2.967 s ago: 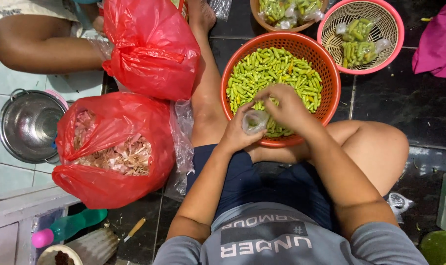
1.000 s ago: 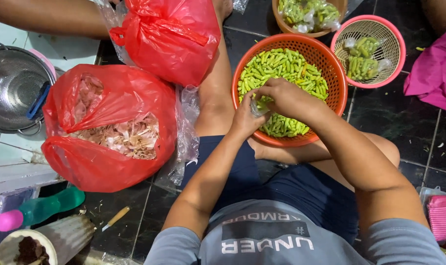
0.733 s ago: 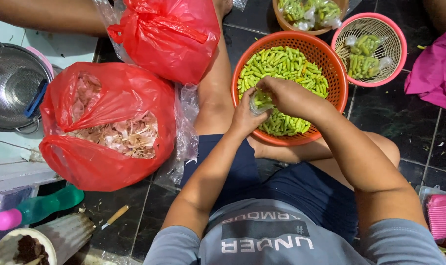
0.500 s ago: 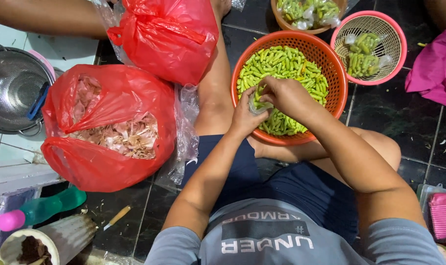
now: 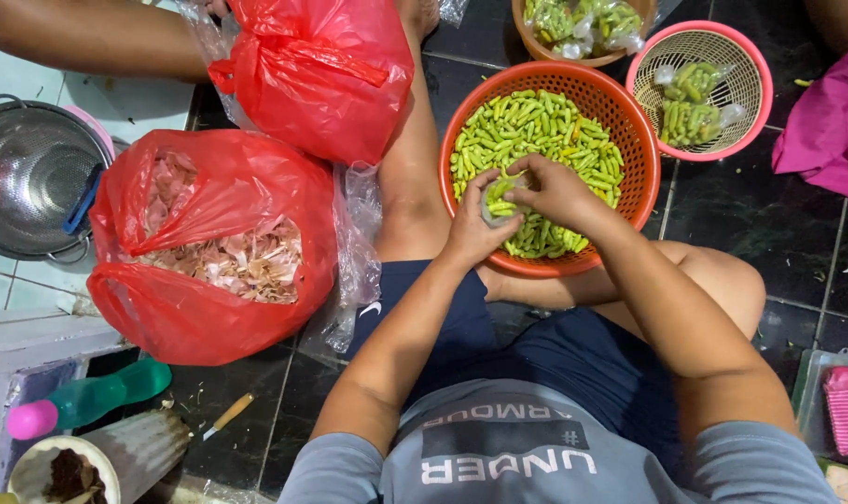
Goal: The person sorts and places green chili peppers into small clear plastic bags by hand while sitting on the floor.
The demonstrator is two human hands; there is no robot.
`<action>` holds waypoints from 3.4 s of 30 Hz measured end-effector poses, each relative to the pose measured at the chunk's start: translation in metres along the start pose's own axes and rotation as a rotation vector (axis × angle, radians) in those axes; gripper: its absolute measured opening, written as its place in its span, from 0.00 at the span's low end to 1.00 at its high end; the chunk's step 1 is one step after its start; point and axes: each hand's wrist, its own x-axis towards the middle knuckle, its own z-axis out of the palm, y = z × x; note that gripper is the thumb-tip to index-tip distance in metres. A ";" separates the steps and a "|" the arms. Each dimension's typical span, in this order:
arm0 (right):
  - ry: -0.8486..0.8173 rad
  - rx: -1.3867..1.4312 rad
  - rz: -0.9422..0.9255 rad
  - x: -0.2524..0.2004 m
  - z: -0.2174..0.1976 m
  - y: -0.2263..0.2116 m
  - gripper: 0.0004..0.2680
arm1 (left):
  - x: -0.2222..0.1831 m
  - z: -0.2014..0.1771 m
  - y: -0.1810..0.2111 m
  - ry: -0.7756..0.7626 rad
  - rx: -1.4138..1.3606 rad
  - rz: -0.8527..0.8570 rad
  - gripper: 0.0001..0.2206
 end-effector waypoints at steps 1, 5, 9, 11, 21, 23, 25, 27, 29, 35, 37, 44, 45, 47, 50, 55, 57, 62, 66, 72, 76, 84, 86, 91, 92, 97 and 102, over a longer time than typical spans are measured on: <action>-0.001 0.000 -0.001 0.002 0.004 0.002 0.16 | 0.000 0.000 -0.001 0.001 0.001 0.000 0.38; 0.099 -0.133 0.048 0.002 0.019 0.005 0.13 | -0.001 -0.004 0.014 -0.078 0.011 -0.017 0.33; 0.097 0.009 0.057 0.010 0.035 0.029 0.14 | 0.001 -0.008 0.019 -0.041 0.022 -0.026 0.15; 0.112 0.068 0.028 0.003 0.032 0.027 0.13 | 0.001 -0.004 0.003 -0.006 0.015 -0.038 0.15; 0.205 0.345 -0.071 -0.005 0.037 0.048 0.11 | 0.000 -0.005 -0.035 0.005 -0.049 -0.311 0.16; 0.205 0.376 -0.070 -0.005 0.044 0.043 0.11 | 0.004 -0.009 -0.021 -0.007 0.012 -0.350 0.17; 0.202 0.408 -0.070 -0.003 0.046 0.041 0.11 | 0.004 -0.012 -0.018 -0.015 0.076 -0.390 0.20; 0.259 0.417 -0.058 -0.001 0.041 0.044 0.13 | 0.000 -0.009 -0.027 -0.037 -0.077 -0.402 0.11; 0.260 0.207 -0.001 -0.006 0.033 0.034 0.13 | 0.002 -0.010 -0.028 -0.005 -0.109 -0.392 0.09; 0.343 -0.244 -0.311 -0.027 0.020 0.001 0.11 | 0.005 -0.011 -0.019 0.085 -0.111 -0.325 0.05; 0.407 -0.273 -0.480 -0.033 0.023 -0.004 0.05 | 0.005 -0.010 -0.016 0.085 -0.100 -0.306 0.04; 0.421 -0.877 -0.435 -0.039 0.044 0.002 0.08 | -0.001 -0.002 -0.008 0.093 0.019 -0.218 0.03; 0.454 -0.864 -0.474 -0.042 0.041 -0.004 0.06 | -0.001 -0.002 -0.004 0.093 0.025 -0.198 0.03; 0.367 -0.717 -0.494 -0.043 0.027 -0.015 0.04 | 0.000 -0.006 -0.005 0.107 0.034 -0.192 0.03; 0.281 -0.396 -0.427 -0.032 0.000 -0.011 0.04 | 0.001 -0.010 -0.005 0.132 0.022 -0.186 0.03; 0.318 -0.317 -0.218 -0.004 -0.015 0.052 0.13 | -0.001 -0.004 -0.014 0.126 -0.030 -0.169 0.03; 0.120 -0.558 0.064 0.005 -0.006 0.076 0.35 | -0.003 -0.004 -0.017 0.098 -0.019 -0.174 0.03; -0.066 -0.611 0.139 0.003 0.015 0.066 0.29 | -0.003 -0.002 -0.012 0.095 -0.020 -0.177 0.03; -0.062 -0.414 0.102 0.004 0.021 0.071 0.26 | -0.003 0.001 -0.011 0.089 -0.036 -0.186 0.04; -0.011 -0.457 0.110 0.008 0.031 0.081 0.19 | -0.004 -0.006 -0.010 0.115 -0.074 -0.217 0.04; 0.013 -0.372 0.051 0.006 0.032 0.101 0.18 | -0.003 -0.008 -0.015 0.132 -0.071 -0.234 0.04; 0.137 -0.129 -0.027 -0.027 -0.012 0.048 0.11 | -0.002 -0.011 -0.010 0.161 -0.132 -0.301 0.05; 0.153 -0.091 -0.076 -0.045 -0.033 0.010 0.10 | -0.001 -0.011 -0.015 0.164 -0.138 -0.302 0.05; 0.177 -0.059 -0.248 -0.071 -0.054 -0.048 0.09 | 0.000 -0.008 -0.019 0.156 -0.139 -0.308 0.05; 0.092 -0.076 -0.230 -0.073 -0.055 -0.058 0.09 | 0.001 -0.009 -0.023 0.155 -0.148 -0.313 0.05; -0.140 -0.153 -0.252 -0.063 -0.042 -0.071 0.10 | 0.000 -0.009 -0.026 0.156 -0.167 -0.322 0.05; -0.123 -0.257 -0.280 -0.048 -0.035 -0.071 0.11 | -0.002 -0.010 -0.037 0.128 -0.181 -0.348 0.05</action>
